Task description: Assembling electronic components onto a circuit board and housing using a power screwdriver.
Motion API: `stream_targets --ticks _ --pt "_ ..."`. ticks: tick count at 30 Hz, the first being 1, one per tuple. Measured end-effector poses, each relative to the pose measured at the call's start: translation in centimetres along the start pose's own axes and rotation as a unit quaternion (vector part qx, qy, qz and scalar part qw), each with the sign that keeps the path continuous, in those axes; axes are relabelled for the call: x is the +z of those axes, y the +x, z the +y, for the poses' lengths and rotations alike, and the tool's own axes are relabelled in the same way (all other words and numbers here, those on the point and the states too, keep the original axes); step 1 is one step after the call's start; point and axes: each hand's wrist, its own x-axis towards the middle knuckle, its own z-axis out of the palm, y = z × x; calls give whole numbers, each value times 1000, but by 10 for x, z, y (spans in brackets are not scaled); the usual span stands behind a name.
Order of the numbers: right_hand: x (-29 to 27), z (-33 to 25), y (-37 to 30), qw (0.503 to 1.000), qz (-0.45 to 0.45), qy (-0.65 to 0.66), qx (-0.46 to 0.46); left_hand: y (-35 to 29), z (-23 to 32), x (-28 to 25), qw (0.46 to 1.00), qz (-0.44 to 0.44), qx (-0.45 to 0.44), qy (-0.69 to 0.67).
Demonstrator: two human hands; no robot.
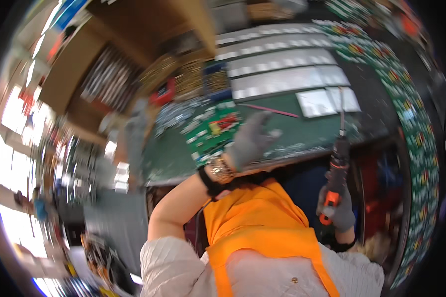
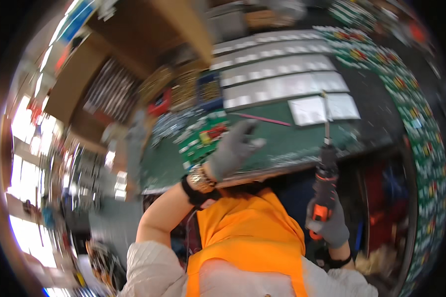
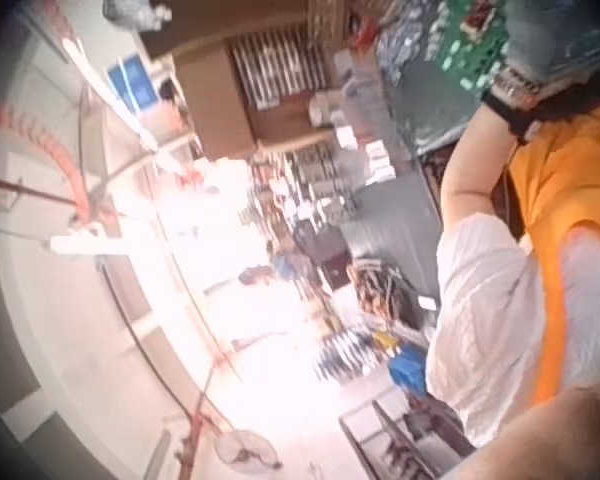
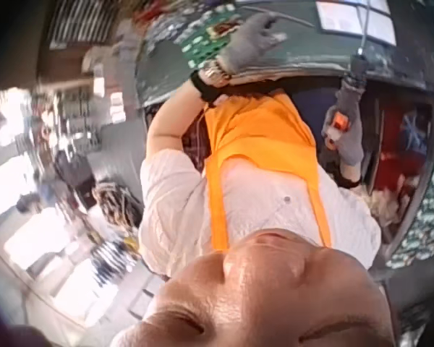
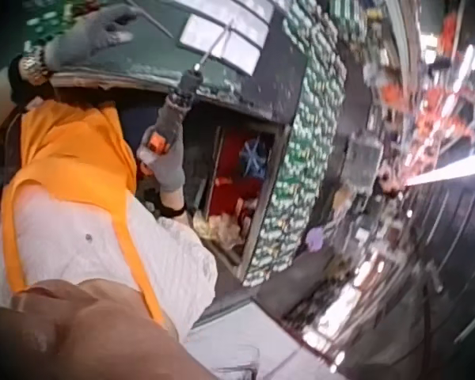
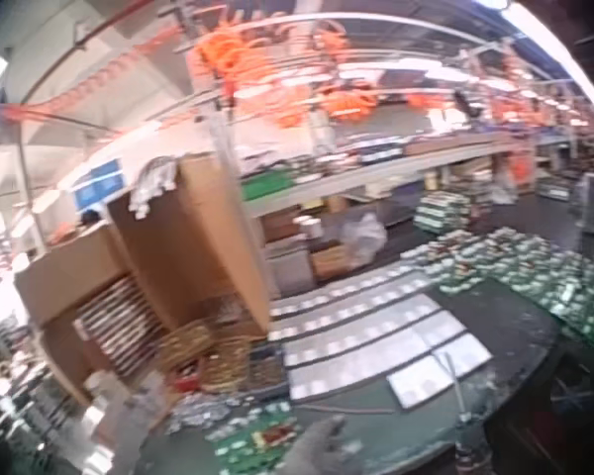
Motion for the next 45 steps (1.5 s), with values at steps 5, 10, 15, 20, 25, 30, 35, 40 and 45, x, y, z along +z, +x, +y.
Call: stream_targets --ticks 5,10,15,20,25,30,35,40,45 --pt "-37 12 -40 993 73 97 -2 58 17 59 963 -60 123 230" --pt "-45 19 -44 989 84 120 20 107 56 113 909 -99 173 366" --pt "-32 27 -39 991 51 122 -8 134 41 115 913 -83 118 381" --pt "-54 75 44 973 -183 135 -22 156 -3 151 922 -86 155 344" --pt "30 95 177 888 -436 145 12 58 -5 62 990 -58 22 130" --pt "83 93 213 830 -536 148 47 -66 -35 -18 986 83 -82 -123" --pt "100 73 209 802 -578 137 63 -129 -43 -51 922 179 -127 -318" --pt "92 54 188 800 -579 147 56 -177 -33 -76 910 250 -138 -302" --pt "68 32 155 818 -549 172 25 -193 -24 -81 893 295 -156 -302"
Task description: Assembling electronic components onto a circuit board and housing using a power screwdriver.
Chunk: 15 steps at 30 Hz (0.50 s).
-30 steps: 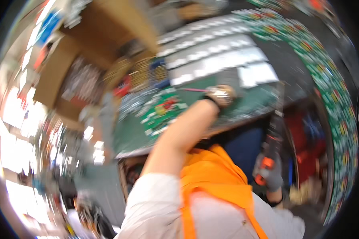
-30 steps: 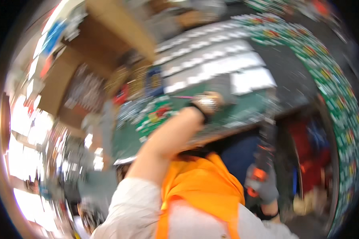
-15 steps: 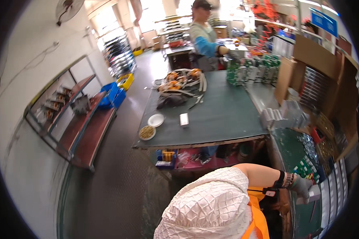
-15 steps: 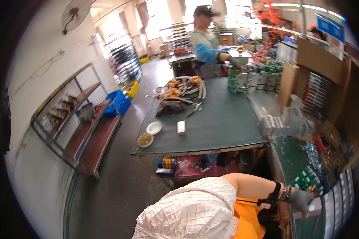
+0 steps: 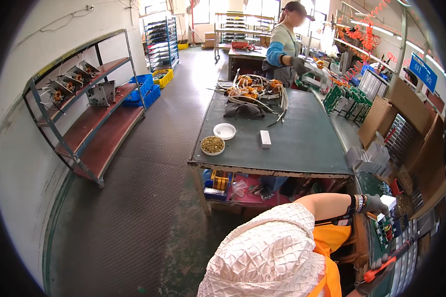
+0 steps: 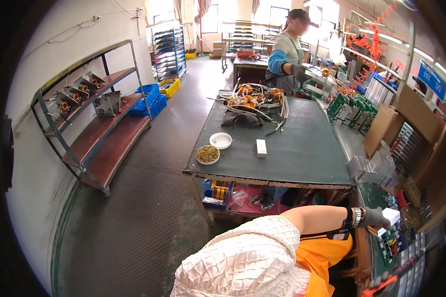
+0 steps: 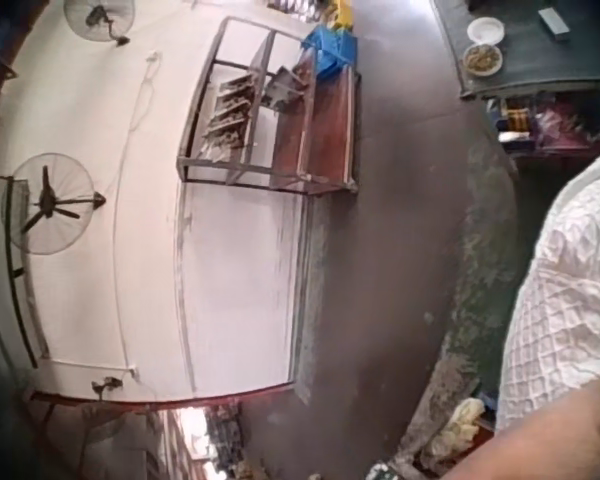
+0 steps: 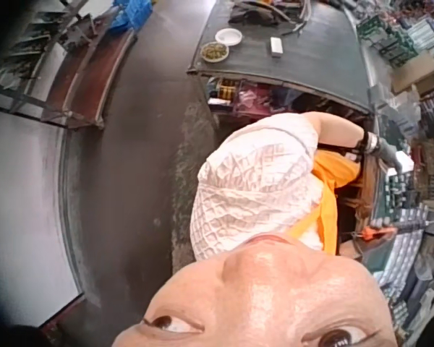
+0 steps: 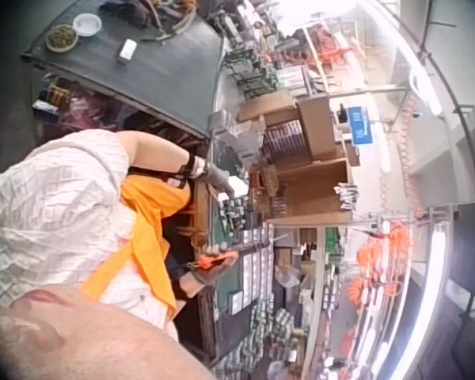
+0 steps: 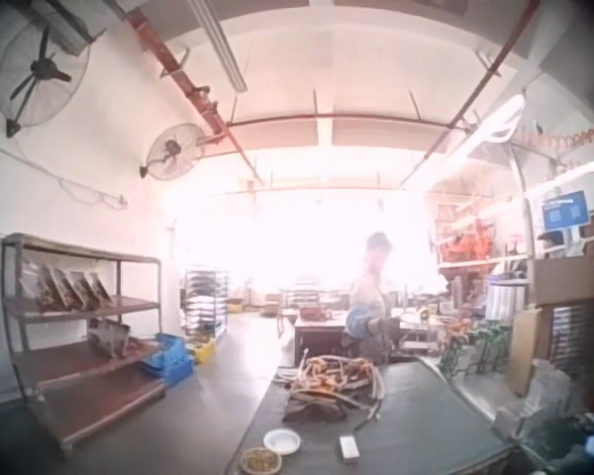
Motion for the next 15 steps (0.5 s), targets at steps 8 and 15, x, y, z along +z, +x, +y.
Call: stream_targets --ticks 8,15 --pt "110 33 5 993 61 -74 -65 -19 10 -24 999 -32 28 9" --pt "56 29 -40 994 91 -45 -37 30 -16 19 997 -42 52 47"
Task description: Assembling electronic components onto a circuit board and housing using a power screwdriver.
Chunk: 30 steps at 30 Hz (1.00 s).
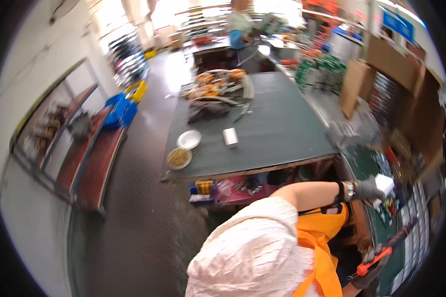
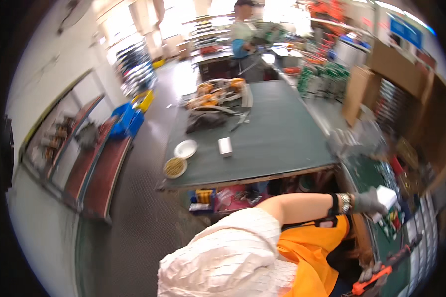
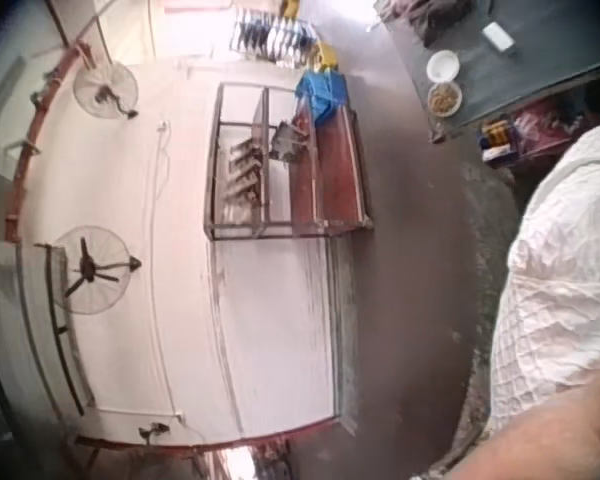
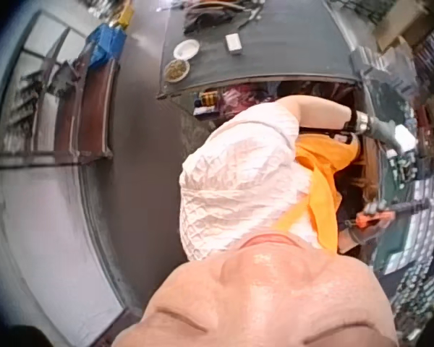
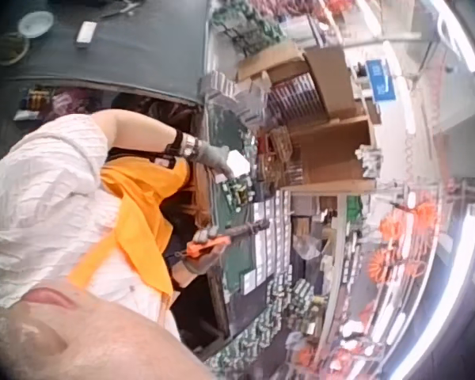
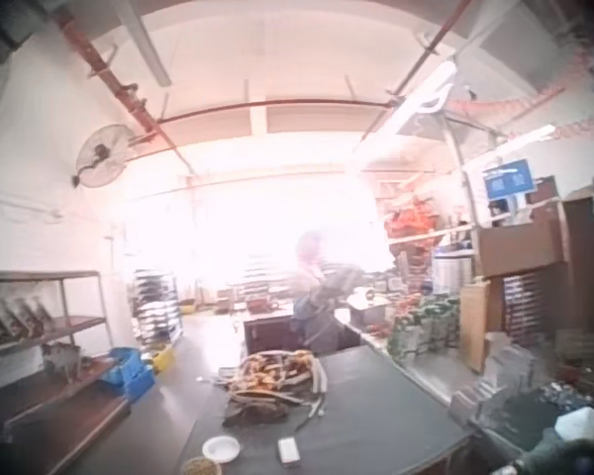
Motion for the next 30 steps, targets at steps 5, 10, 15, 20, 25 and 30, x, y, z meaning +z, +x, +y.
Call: stream_targets --ticks 5,10,15,20,25,30 --pt "48 5 -6 994 95 60 18 26 9 -44 995 -90 -33 15" --pt "54 -13 -17 962 271 -1 -35 65 38 -23 969 -102 206 95" --pt "39 -13 -19 946 321 10 -33 99 44 23 784 -59 261 560" --pt "28 -13 -19 932 361 29 -14 94 35 51 662 -81 279 691" --pt "20 -16 -13 929 368 24 26 88 16 60 637 -61 296 710" --pt "13 -15 -4 929 364 32 58 87 4 65 635 -50 309 706"
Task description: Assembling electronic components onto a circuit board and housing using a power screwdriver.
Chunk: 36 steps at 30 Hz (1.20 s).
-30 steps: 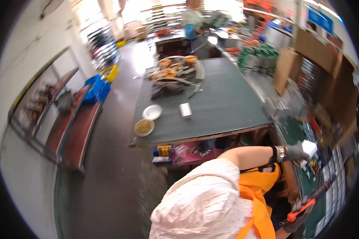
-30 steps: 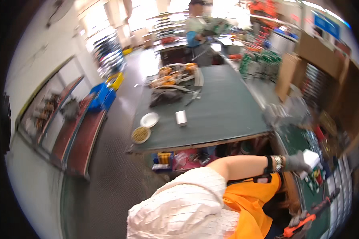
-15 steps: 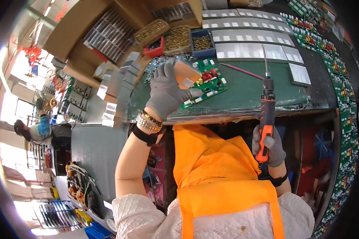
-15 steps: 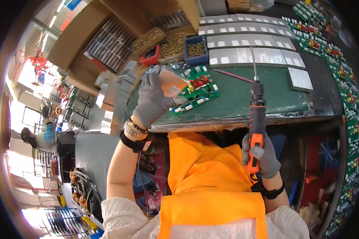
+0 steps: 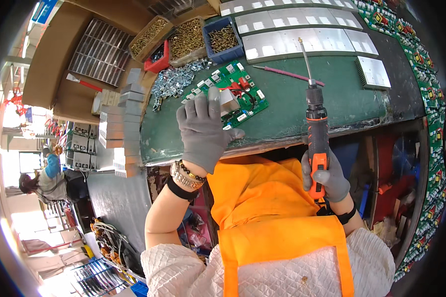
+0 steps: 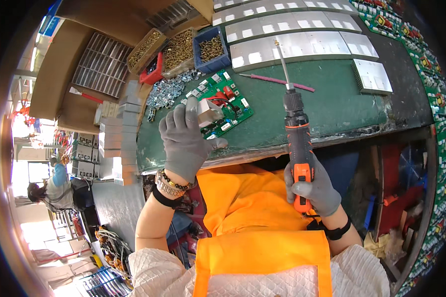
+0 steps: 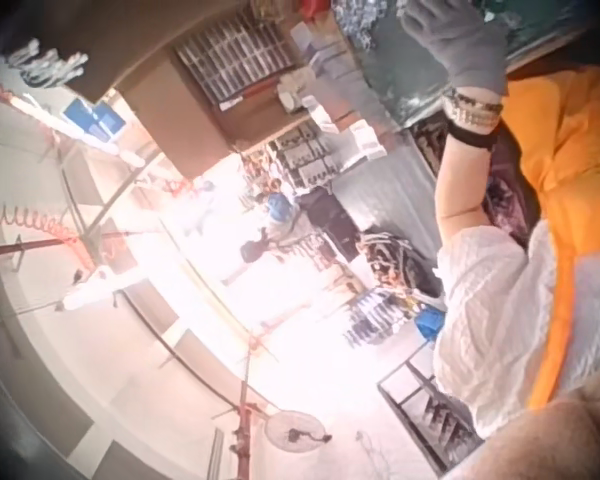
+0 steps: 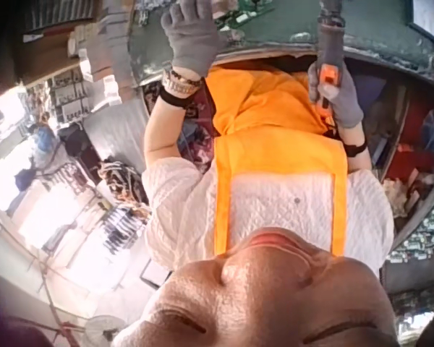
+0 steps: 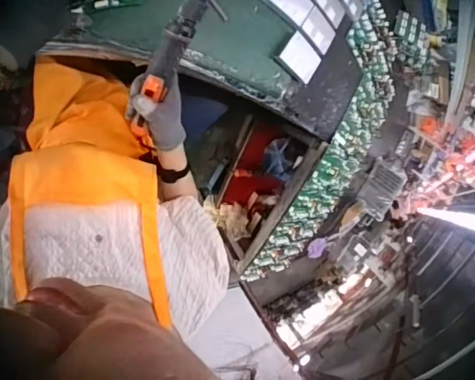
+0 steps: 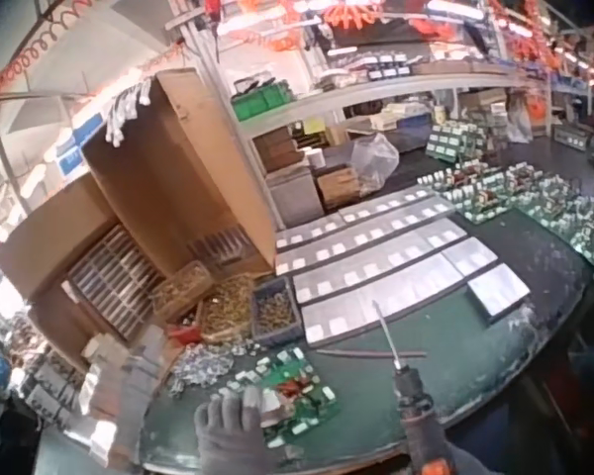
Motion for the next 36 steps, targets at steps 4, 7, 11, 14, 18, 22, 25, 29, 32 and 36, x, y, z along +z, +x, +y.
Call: stream_targets --ticks 4,7,11,14,18,22,25,29,32,36 --pt "3 -1 8 1000 -7 -4 21 1 1 5 1000 17 1 5" --pt "2 2 11 1000 -8 -6 29 1 2 6 1000 18 1 11" --pt "4 0 13 999 -14 -3 42 1 4 7 1000 9 1 12" --pt "2 2 14 999 -16 -2 47 0 8 7 1000 -4 -7 17" --pt "0 3 15 999 -20 -1 49 -1 10 6 1000 -20 -19 2" --pt "1 0 17 998 -29 -6 53 -1 11 4 999 -25 -24 1" --pt "3 -2 18 998 -25 -7 61 1 13 2 999 -30 -31 5" --pt "3 -4 20 997 -24 -11 66 1 13 4 999 -27 -41 0" --pt "4 -6 24 997 -32 -28 60 1 14 3 999 -26 -42 -2" --pt "9 -14 35 998 -26 -26 49 0 15 2 998 -33 -45 -6"
